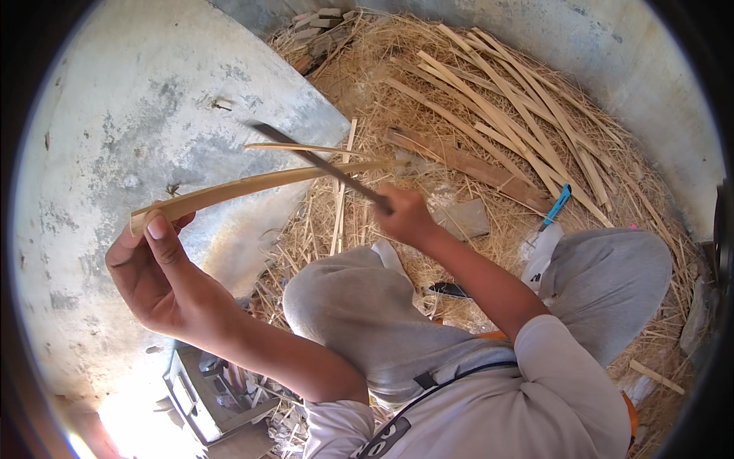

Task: The person sits on a straw-covered floor and uses a knife to split a long bamboo pole into thin strips. They hold the pole with one hand and use the knife to carefully shave and split the material, creating thin, flexible strips that are placed on the floor.

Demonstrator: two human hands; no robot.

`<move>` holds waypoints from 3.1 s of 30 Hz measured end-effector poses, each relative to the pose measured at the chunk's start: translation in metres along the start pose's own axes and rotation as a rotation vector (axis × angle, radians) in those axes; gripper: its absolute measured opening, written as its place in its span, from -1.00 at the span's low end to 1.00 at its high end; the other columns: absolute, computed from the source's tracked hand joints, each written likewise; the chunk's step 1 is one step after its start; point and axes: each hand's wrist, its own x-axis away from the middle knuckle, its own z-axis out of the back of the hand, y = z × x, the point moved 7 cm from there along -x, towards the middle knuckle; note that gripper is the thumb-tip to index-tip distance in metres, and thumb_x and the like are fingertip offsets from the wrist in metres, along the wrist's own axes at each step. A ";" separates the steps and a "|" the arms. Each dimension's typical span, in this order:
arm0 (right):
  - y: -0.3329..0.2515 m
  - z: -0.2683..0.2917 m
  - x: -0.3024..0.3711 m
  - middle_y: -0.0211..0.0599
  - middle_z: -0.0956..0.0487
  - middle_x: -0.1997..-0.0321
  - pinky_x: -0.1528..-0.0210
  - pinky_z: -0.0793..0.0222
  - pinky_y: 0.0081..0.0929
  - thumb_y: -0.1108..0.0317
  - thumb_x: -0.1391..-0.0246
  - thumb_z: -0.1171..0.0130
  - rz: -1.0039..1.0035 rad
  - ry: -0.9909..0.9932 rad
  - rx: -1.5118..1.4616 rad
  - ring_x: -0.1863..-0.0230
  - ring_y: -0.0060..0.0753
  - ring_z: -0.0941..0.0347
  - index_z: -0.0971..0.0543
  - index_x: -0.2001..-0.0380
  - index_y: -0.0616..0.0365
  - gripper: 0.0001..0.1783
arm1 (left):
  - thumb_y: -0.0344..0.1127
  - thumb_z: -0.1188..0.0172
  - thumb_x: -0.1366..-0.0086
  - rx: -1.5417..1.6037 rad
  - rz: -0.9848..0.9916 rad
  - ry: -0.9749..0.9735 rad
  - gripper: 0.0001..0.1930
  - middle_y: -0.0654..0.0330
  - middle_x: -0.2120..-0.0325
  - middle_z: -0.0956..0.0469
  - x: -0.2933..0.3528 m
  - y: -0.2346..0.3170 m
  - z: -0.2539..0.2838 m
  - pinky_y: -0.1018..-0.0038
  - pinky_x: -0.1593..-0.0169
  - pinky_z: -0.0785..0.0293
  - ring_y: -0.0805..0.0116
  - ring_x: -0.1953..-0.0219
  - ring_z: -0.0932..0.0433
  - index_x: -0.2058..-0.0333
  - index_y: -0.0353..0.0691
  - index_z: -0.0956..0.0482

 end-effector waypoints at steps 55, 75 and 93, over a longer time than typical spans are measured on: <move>0.181 -0.016 0.091 -0.44 -0.30 0.67 0.33 -0.42 -0.25 -0.64 -0.04 0.10 -1.361 -0.329 -1.422 0.66 -0.40 -0.28 -0.38 0.53 0.06 -0.14 | -0.34 -0.03 -0.49 0.484 0.073 -0.225 -0.91 -0.03 0.17 -0.61 0.007 -0.032 -0.012 0.04 -0.13 -0.60 0.07 0.09 -0.66 0.10 -0.16 -0.43; 0.221 0.015 0.120 -0.49 -0.36 0.72 0.58 -0.40 -0.31 -0.13 -0.19 -0.24 -1.224 -0.169 -0.574 0.70 -0.51 -0.33 -0.41 0.61 0.08 -0.45 | -0.25 0.11 -0.55 0.559 0.005 -0.192 -0.80 -0.08 0.16 -0.61 0.012 -0.021 -0.035 -0.02 -0.08 -0.61 0.02 0.09 -0.64 0.00 -0.15 -0.41; 0.117 -0.011 0.108 0.15 -0.64 0.35 0.22 -0.50 -0.09 -0.02 -0.26 -0.12 -0.524 -0.182 0.126 0.30 0.13 -0.61 -0.58 0.22 0.34 -0.49 | -0.25 0.05 -0.54 0.830 0.158 -0.021 -0.87 0.29 0.42 -0.32 0.015 -0.040 -0.015 0.33 0.05 -0.34 0.42 0.35 -0.29 0.10 -0.14 -0.42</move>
